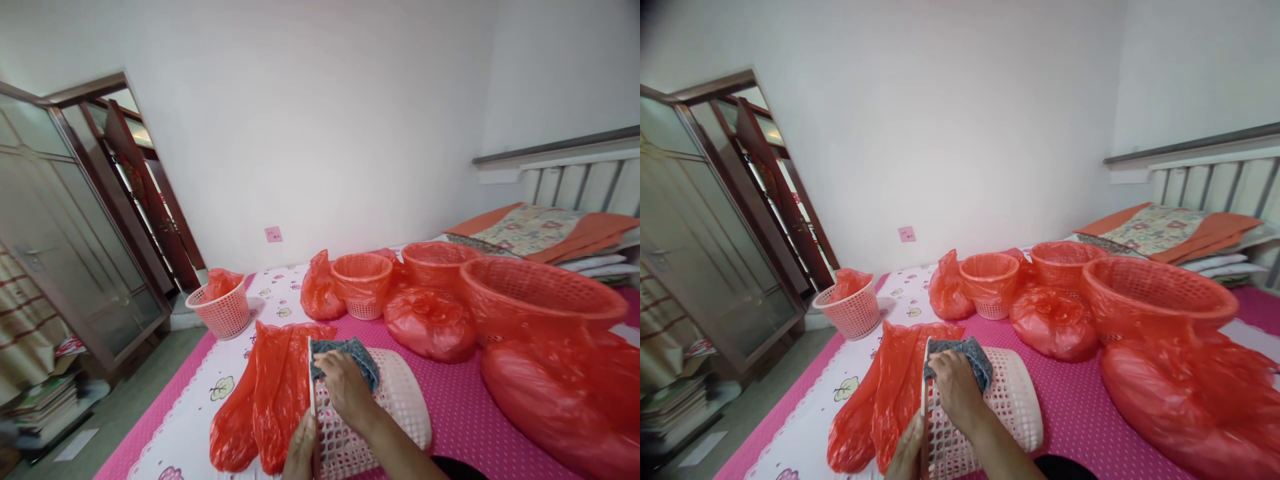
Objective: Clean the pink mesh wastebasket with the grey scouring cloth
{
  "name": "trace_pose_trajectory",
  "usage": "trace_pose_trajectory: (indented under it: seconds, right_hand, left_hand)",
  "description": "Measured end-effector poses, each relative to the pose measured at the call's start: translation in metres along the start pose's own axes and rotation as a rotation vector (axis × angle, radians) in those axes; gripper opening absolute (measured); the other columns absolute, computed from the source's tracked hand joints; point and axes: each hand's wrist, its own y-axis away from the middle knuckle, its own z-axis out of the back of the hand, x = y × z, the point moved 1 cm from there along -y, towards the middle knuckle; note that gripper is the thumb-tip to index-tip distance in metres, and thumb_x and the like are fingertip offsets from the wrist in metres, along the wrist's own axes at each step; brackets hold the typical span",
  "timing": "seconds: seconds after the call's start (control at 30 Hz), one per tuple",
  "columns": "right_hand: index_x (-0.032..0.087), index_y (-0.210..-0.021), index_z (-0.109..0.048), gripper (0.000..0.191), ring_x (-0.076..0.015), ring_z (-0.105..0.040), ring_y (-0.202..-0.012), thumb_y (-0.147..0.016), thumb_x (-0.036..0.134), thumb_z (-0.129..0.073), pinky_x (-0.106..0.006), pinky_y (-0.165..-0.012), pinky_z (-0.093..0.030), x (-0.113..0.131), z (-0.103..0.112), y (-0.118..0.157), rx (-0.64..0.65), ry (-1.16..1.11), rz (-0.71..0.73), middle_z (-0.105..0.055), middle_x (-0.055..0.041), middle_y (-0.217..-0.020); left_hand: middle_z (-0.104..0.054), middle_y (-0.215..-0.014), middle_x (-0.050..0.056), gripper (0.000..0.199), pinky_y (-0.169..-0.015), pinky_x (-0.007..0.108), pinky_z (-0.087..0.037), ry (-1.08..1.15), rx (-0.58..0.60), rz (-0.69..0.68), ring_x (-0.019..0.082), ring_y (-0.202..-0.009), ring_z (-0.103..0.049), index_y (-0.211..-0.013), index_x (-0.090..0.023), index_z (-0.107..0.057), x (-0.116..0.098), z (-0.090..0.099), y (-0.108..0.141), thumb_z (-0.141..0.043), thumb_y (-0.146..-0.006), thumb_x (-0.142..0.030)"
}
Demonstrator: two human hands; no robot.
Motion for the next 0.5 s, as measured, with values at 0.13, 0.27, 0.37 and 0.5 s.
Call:
trace_pose_trajectory:
  seconds: [0.13, 0.27, 0.37, 0.5]
  right_hand:
    - [0.023, -0.122, -0.072, 0.035, -0.0236, -0.060, -0.130, -0.099, 0.010, -0.049, -0.040, -0.111, -0.039, 0.001, -0.009, 0.019, -0.116, -0.028, 0.087, -0.074, -0.0052, -0.137]
    - [0.025, -0.124, -0.070, 0.035, -0.0221, -0.060, -0.131, -0.099, 0.008, -0.051, -0.038, -0.113, -0.040, 0.004, -0.013, 0.034, -0.149, -0.018, 0.126, -0.074, -0.0024, -0.139]
    - [0.025, -0.125, -0.069, 0.031, -0.0218, -0.060, -0.131, -0.100, 0.011, -0.055, -0.037, -0.113, -0.041, 0.006, -0.016, 0.044, -0.154, 0.017, 0.159, -0.074, -0.0020, -0.140]
    - [0.026, -0.127, -0.066, 0.031, -0.0225, -0.061, -0.131, -0.101, 0.015, -0.056, -0.037, -0.114, -0.043, 0.003, -0.023, 0.058, -0.177, 0.092, 0.224, -0.073, -0.0015, -0.142]
  left_hand:
    - [-0.068, -0.159, 0.005, 0.058, -0.144, 0.050, -0.028, 0.125, 0.013, 0.068, 0.030, -0.160, -0.052, -0.124, -0.027, -0.080, -0.023, -0.010, 0.000, -0.057, -0.087, -0.066]
    - [-0.072, -0.154, 0.006, 0.055, -0.143, 0.051, -0.032, 0.150, -0.004, 0.068, 0.031, -0.156, -0.056, -0.124, -0.025, -0.080, -0.035, -0.014, -0.001, -0.061, -0.087, -0.061]
    - [-0.078, -0.145, 0.006, 0.052, -0.139, 0.050, -0.040, 0.213, 0.094, 0.030, 0.030, -0.146, -0.065, -0.119, -0.025, -0.081, -0.035, -0.015, -0.005, -0.061, -0.088, -0.060]
    - [-0.083, -0.136, 0.006, 0.049, -0.135, 0.051, -0.046, 0.269, 0.088, 0.012, 0.029, -0.140, -0.070, -0.115, -0.024, -0.082, -0.015, -0.014, -0.015, -0.056, -0.090, -0.057]
